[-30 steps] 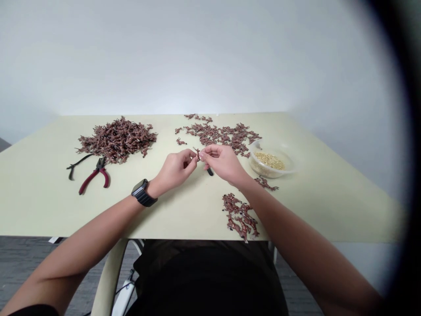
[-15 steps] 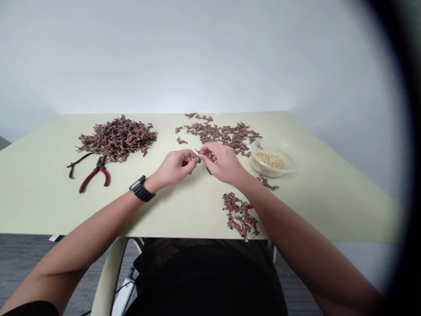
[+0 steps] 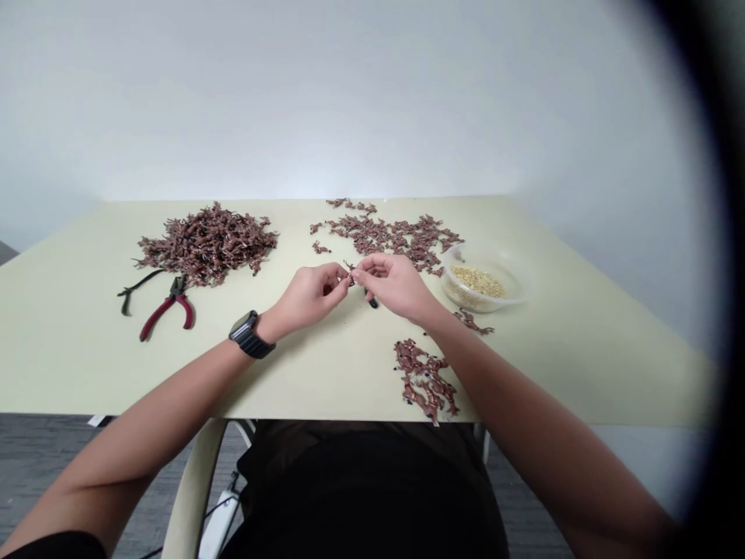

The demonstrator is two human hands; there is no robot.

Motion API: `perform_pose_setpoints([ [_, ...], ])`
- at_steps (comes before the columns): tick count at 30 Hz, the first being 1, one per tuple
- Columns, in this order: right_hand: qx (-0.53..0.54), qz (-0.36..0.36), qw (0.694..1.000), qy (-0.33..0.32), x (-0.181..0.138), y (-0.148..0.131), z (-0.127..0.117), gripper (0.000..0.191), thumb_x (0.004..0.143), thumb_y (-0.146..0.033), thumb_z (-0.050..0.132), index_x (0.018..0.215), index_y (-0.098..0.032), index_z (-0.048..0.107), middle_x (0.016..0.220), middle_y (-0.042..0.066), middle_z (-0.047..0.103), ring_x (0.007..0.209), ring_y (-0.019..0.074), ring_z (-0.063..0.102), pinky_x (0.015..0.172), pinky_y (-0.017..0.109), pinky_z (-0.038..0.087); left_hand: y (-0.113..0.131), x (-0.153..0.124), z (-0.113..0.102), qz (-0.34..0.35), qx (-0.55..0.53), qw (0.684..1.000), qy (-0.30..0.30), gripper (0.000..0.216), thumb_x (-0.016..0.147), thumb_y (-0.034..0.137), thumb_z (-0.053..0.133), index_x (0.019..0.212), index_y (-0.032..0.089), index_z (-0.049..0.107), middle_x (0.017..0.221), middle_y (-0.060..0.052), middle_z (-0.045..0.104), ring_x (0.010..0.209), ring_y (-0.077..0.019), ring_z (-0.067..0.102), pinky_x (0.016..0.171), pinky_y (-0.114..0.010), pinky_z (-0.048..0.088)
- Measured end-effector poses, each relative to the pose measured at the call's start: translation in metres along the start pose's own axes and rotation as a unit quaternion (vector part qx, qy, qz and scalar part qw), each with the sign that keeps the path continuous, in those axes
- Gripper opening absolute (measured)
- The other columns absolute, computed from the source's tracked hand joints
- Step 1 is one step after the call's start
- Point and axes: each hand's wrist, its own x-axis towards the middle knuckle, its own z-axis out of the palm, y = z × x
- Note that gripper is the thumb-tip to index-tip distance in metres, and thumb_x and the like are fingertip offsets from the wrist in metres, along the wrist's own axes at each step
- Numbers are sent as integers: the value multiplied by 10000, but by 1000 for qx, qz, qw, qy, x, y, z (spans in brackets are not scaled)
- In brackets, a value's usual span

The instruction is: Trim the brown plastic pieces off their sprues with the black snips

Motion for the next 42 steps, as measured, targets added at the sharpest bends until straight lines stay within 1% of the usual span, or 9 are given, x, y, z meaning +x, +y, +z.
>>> perform_pose_setpoints([
  [5, -135, -123, 983, 15, -2, -4, -4, 129, 948, -344, 663, 888, -231, 680, 870, 46, 675, 813, 188, 613, 668, 307, 524, 0, 0, -7, -37, -99, 993, -52, 365, 1040, 443, 564, 821, 163, 643, 597, 16, 569, 494, -83, 344, 487, -237, 266],
  [11, 58, -33, 996, -60, 2, 0, -12, 312, 905, -412, 717, 1180, -274, 665, 1116, 71, 680, 999, 228, 675, 647, 316, 616, -1, 6, -10, -55, -252, 963, -80, 332, 1037, 475, 582, 925, 173, 659, 654, 11, 511, 537, -95, 378, 512, -248, 301],
  [15, 112, -25, 988, -102, 4, 2, -16, 301, 886, -427, 754, 1119, -248, 687, 1035, 58, 713, 930, 212, 695, 688, 351, 649, -2, 6, -8, -69, -321, 937, -124, 307, 1035, 482, 584, 982, 187, 647, 671, 14, 489, 537, -100, 368, 500, -255, 295],
  [25, 4, -44, 997, -69, 2, -9, -11, 220, 906, -417, 734, 1001, -226, 680, 981, 63, 713, 860, 194, 668, 666, 326, 623, 8, -3, 1, 17, 6, 999, -35, 350, 1105, 472, 446, 950, 194, 591, 674, 15, 614, 547, -113, 497, 586, -259, 361],
  [28, -92, -63, 994, 6, 3, -12, -43, 223, 908, -428, 744, 1013, -232, 746, 1043, 96, 753, 871, 222, 680, 651, 345, 596, 1, -2, 4, 25, 74, 997, -23, 317, 1120, 411, 400, 976, 194, 580, 716, -7, 659, 567, -130, 540, 603, -270, 365],
  [32, -274, -7, 944, 182, 4, 4, -128, 237, 901, -427, 732, 928, -211, 827, 865, 116, 772, 712, 214, 658, 647, 373, 540, -8, 1, 8, 27, 96, 995, -14, 322, 1125, 406, 376, 1010, 193, 589, 787, -42, 714, 583, -149, 589, 612, -281, 387],
  [36, -446, 164, 877, 78, 8, 42, -185, 91, 704, -300, 853, 687, -223, 808, 762, 88, 770, 675, 210, 651, 602, 330, 483, -10, 1, 11, 30, 95, 995, -19, 336, 1130, 420, 352, 1032, 207, 593, 835, -54, 742, 650, -181, 650, 645, -293, 417],
  [39, -467, 218, 857, -8, 12, 60, -190, 68, 694, -203, 819, 748, -244, 825, 879, 47, 804, 776, 195, 685, 654, 287, 488, -10, 1, 12, 16, 101, 994, -24, 345, 1137, 433, 327, 1069, 216, 586, 910, -50, 764, 702, -191, 667, 691, -307, 438],
  [42, -465, 221, 857, 13, 14, 62, -187, 76, 727, -240, 820, 802, -235, 838, 900, 46, 802, 815, 205, 688, 669, 287, 493, -13, 2, 12, 23, 107, 994, -14, 342, 1138, 439, 322, 1088, 219, 580, 970, -50, 775, 731, -193, 673, 727, -319, 454],
])
